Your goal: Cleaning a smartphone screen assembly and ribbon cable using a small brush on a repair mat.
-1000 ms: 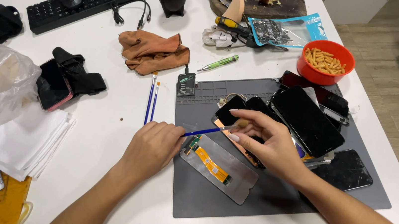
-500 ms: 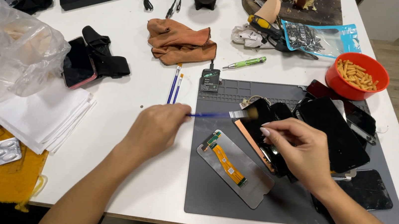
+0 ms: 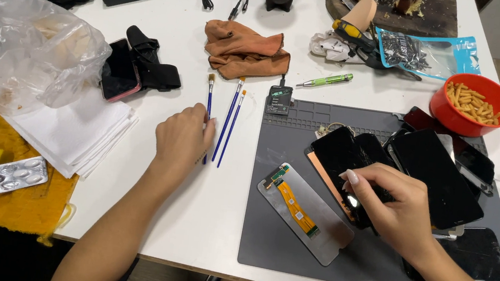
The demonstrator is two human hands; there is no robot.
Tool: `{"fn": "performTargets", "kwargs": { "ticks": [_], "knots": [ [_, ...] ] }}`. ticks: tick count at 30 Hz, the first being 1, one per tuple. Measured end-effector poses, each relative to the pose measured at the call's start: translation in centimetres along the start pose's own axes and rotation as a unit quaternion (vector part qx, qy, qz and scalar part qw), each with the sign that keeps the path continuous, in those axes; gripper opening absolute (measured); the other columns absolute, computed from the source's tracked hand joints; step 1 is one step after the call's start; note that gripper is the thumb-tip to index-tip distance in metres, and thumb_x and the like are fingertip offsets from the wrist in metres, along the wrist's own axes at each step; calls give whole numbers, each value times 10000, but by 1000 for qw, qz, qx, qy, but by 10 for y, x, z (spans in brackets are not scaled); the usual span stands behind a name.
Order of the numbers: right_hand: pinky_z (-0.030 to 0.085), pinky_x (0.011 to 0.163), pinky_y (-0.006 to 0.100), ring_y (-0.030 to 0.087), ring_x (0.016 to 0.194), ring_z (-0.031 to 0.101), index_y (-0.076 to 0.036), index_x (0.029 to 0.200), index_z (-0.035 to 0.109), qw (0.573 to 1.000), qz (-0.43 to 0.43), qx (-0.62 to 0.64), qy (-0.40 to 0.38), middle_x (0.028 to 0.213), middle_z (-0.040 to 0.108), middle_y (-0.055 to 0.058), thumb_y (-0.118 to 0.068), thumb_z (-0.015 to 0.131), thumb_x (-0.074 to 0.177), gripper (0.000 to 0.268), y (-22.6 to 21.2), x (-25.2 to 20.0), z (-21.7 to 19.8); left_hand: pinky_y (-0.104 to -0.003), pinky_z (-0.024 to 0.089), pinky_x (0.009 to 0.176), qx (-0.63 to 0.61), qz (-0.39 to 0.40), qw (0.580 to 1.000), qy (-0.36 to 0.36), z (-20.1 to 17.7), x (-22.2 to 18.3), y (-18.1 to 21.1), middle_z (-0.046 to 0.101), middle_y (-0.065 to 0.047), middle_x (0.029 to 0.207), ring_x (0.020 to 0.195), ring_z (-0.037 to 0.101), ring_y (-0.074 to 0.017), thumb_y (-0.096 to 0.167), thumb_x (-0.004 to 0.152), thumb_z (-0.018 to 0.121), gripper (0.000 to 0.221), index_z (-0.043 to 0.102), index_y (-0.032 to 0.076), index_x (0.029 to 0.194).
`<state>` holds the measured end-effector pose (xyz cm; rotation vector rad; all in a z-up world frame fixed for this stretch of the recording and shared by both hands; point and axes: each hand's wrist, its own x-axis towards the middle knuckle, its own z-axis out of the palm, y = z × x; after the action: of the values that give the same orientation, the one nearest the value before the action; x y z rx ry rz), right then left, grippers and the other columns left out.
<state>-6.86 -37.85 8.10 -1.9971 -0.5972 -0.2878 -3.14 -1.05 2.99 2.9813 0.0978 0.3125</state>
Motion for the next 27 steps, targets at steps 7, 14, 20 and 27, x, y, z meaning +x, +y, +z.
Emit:
{"fn": "performTargets", "kwargs": {
  "ticks": [7, 14, 20, 27],
  "knots": [
    [578, 564, 297, 168, 574, 713, -74, 872, 826, 999, -27, -5, -24, 637, 765, 58, -95, 685, 971, 174, -4, -1, 2, -330, 543, 524, -44, 22, 997, -51, 10, -3, 14, 705, -114, 713, 618, 716, -224, 301, 1046, 582, 312, 729, 33, 983],
    [574, 567, 306, 181, 568, 707, -89, 872, 821, 998, -32, -20, -44, 646, 766, 59, -122, 682, 973, 175, -9, -1, 4, -309, 540, 523, -29, 18, 998, -61, 13, -3, 10, 698, -102, 690, 597, 713, -210, 236, 1033, 573, 253, 726, 42, 975],
    [527, 496, 282, 165, 480, 643, -99, 868, 813, 998, -56, -22, -36, 580, 725, 41, -120, 671, 971, 177, -10, 0, 7, -315, 528, 502, -12, 7, 997, -72, 5, -3, 4, 696, -110, 663, 590, 718, -217, 211, 959, 635, 228, 735, 7, 974],
    [547, 530, 296, 198, 532, 659, -86, 1052, 794, 993, -95, -66, -7, 656, 744, 51, -93, 689, 960, 140, -3, -6, 8, -363, 540, 504, -57, 4, 998, -24, -6, -8, 14, 697, -140, 655, 588, 734, -270, 174, 962, 612, 212, 718, -9, 964]
  ]
}}
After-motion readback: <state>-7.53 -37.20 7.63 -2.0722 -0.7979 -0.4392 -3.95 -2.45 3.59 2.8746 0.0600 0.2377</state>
